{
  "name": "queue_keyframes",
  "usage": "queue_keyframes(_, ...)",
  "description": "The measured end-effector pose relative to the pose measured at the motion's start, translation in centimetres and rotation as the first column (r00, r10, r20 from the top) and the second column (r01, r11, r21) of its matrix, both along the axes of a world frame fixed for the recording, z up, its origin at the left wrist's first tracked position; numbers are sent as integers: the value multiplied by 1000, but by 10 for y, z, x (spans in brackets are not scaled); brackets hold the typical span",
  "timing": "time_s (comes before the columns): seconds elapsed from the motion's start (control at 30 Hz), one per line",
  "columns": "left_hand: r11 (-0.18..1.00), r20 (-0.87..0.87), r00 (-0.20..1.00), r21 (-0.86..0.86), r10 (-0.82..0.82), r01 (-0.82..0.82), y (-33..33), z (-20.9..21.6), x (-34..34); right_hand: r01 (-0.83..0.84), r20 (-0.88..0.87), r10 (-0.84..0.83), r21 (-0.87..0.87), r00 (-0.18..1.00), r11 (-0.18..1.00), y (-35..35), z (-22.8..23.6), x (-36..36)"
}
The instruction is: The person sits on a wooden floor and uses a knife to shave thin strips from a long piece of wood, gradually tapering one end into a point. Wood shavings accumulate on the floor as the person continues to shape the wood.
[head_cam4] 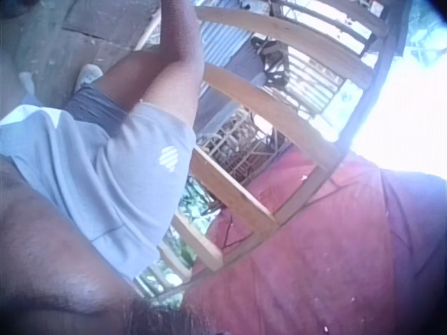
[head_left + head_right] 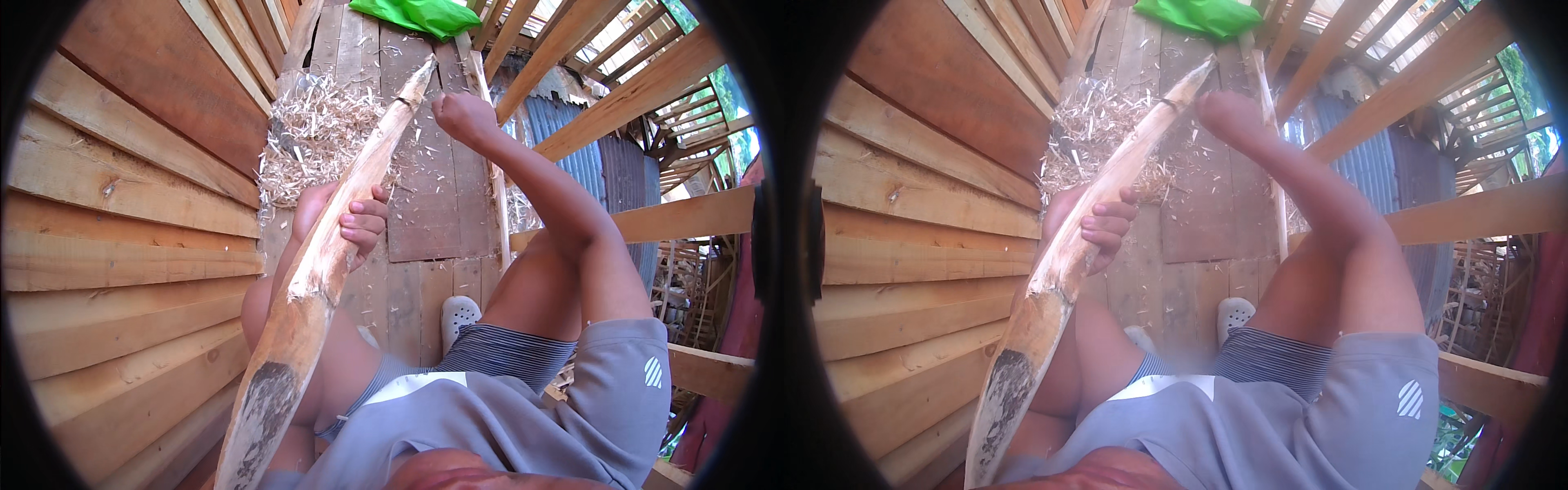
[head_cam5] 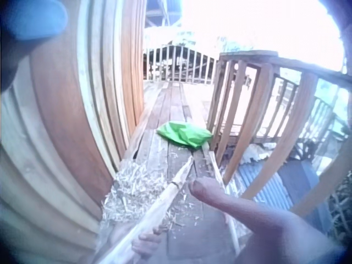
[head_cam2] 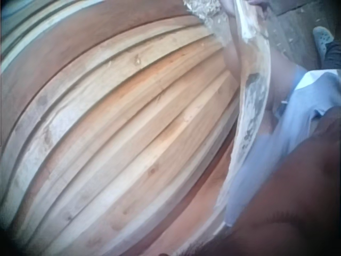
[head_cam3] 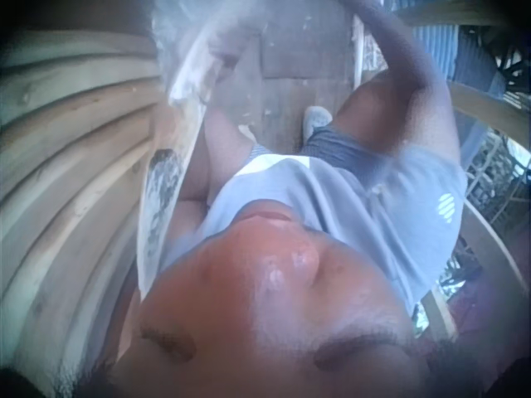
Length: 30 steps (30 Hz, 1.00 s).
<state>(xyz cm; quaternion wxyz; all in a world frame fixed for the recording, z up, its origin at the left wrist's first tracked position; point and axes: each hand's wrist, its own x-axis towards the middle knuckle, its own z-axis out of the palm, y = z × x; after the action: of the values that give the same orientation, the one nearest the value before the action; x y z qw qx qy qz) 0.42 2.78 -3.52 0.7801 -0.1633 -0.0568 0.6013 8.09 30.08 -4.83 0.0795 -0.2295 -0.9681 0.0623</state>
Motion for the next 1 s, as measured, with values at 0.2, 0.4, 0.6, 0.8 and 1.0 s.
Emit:
queue_keyframes(0.2, 997, 21, 999, -62, 36, -35, -10, -1, -7, -75, -12, 74, -142, 997, 987, -79, 18, -9)
queue_keyframes(0.4, 998, -23, 1000, -56, 18, -19, -11, -1, -8, -27, 7, 28, -117, 1000, 993, -26, 6, -11)
queue_keyframes(0.6, 992, 1, 999, -121, -32, 32, -8, -6, -18, -131, -103, 120, -117, 987, 984, -55, 1, -18)
queue_keyframes(0.8, 998, -117, 993, -68, -22, 15, -19, -13, -24, -239, -40, 237, -31, 971, 971, -96, 27, -15)
queue_keyframes(1.0, 999, -20, 1000, -50, -19, 18, -16, -17, -25, -122, -35, 121, -30, 992, 992, -97, 27, -14)
